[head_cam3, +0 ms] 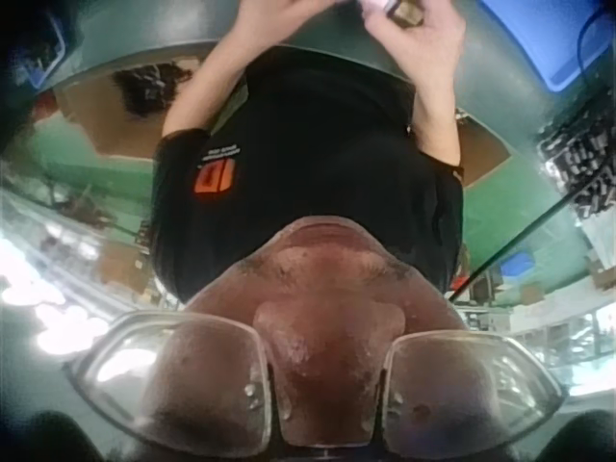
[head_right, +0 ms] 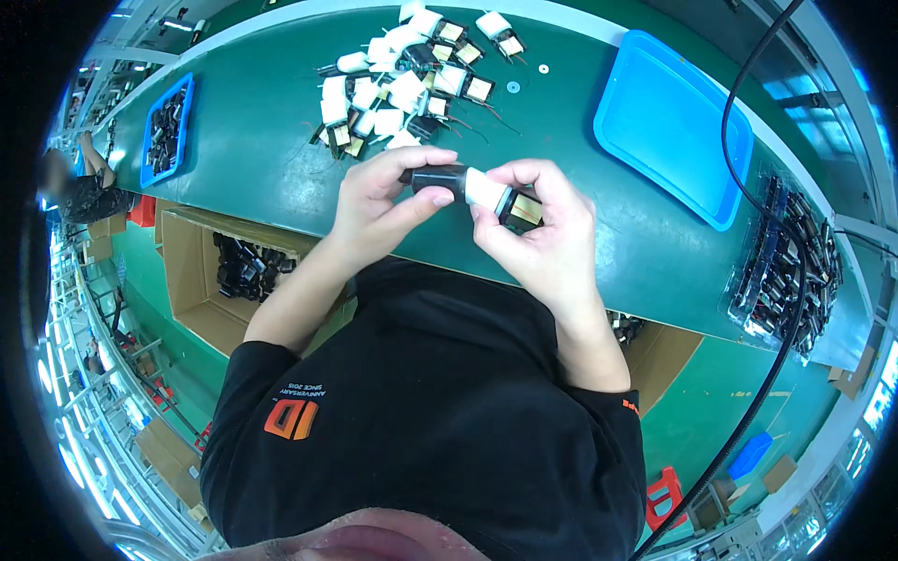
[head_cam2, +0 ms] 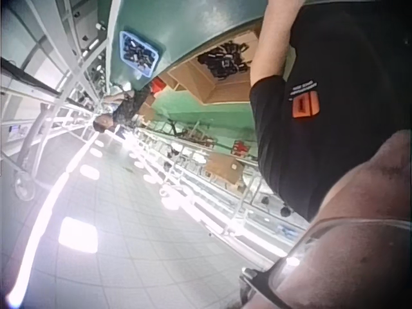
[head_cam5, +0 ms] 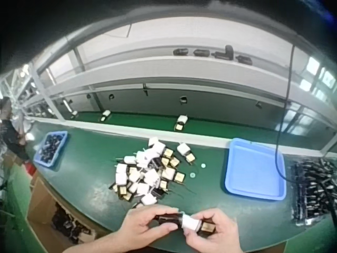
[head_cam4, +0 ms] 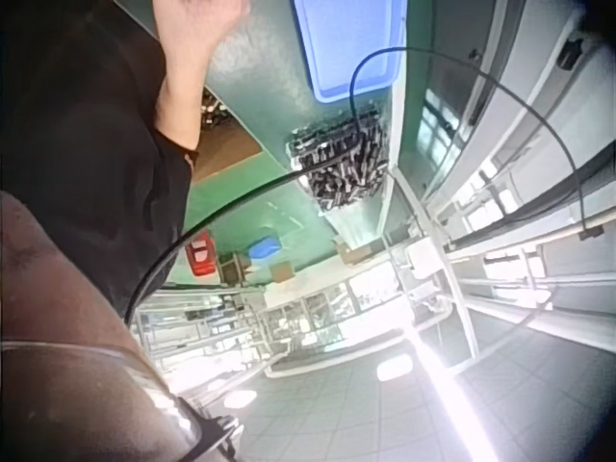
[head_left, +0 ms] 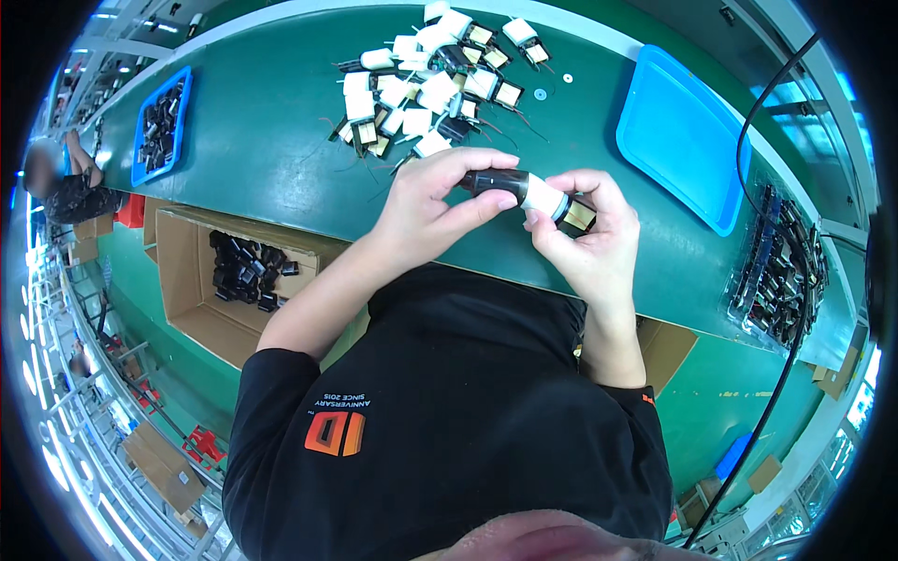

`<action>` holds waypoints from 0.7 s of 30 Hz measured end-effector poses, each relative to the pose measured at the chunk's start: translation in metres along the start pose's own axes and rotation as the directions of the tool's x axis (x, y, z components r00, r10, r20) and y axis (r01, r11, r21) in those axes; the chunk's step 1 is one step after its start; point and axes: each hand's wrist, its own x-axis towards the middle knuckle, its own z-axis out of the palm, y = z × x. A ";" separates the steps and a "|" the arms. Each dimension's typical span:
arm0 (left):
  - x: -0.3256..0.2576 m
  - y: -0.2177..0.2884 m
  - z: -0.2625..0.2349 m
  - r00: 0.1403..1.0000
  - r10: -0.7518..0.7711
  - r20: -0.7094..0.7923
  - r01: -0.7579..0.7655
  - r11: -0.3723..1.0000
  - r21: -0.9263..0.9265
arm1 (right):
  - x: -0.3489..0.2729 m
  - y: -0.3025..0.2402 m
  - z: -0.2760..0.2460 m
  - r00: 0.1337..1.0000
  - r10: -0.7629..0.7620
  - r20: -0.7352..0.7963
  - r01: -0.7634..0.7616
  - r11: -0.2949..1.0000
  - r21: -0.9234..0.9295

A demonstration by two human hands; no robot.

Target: Manually assembling small plastic housings by fitting internal components into the main shell on a factory line.

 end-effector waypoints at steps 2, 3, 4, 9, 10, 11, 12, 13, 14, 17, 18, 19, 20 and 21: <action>0.000 -0.002 0.002 0.992 0.115 -0.057 -0.108 0.988 0.114 | 0.001 0.003 0.002 1.000 -0.002 -0.011 0.002 1.000 0.022; 0.001 -0.003 0.001 0.992 0.118 -0.052 -0.111 0.987 0.116 | 0.004 0.004 0.001 1.000 -0.027 0.005 0.027 0.996 0.079; 0.001 -0.004 0.000 0.989 0.148 -0.029 -0.143 0.980 0.138 | 0.005 0.006 -0.001 0.998 -0.052 0.022 0.048 0.989 0.139; 0.005 -0.005 -0.010 0.976 0.168 0.135 -0.184 0.976 0.116 | 0.018 0.005 -0.015 0.962 -0.186 0.203 0.164 0.979 0.117; 0.006 -0.001 -0.011 0.975 0.150 0.162 -0.173 0.975 0.141 | 0.018 0.006 -0.013 0.960 -0.190 0.205 0.164 0.977 0.137; 0.007 0.002 -0.011 0.973 0.130 0.188 -0.163 0.972 0.168 | 0.018 0.007 -0.012 0.959 -0.195 0.207 0.164 0.974 0.158; 0.008 0.002 -0.011 0.973 0.130 0.190 -0.163 0.972 0.170 | 0.018 0.009 -0.009 0.959 -0.197 0.206 0.165 0.973 0.160; 0.009 0.003 -0.010 0.974 0.125 0.189 -0.158 0.972 0.171 | 0.017 0.011 -0.007 0.959 -0.220 0.179 0.193 0.969 0.156; 0.009 0.004 -0.009 0.975 0.120 0.188 -0.153 0.973 0.174 | 0.016 0.014 -0.006 0.958 -0.245 0.152 0.222 0.963 0.152; 0.011 0.015 -0.005 0.967 0.100 0.233 -0.134 0.981 0.138 | 0.013 0.026 -0.005 0.970 -0.165 0.177 0.069 0.891 0.449; 0.012 0.018 -0.002 0.970 0.156 0.184 -0.171 0.983 0.071 | 0.012 0.028 -0.008 0.964 -0.074 0.256 -0.098 0.795 0.599; 0.005 0.027 0.007 0.993 0.017 0.117 0.024 0.941 -0.337 | 0.012 0.029 -0.010 0.937 0.043 0.346 -0.306 0.577 0.757; 0.007 0.029 0.010 0.993 0.068 0.100 -0.025 0.924 -0.383 | 0.012 0.038 -0.008 0.948 -0.006 0.319 -0.273 0.502 0.821; 0.009 0.030 0.012 0.990 0.118 0.078 -0.073 0.900 -0.429 | 0.011 0.049 -0.004 0.956 -0.050 0.288 -0.241 0.422 0.874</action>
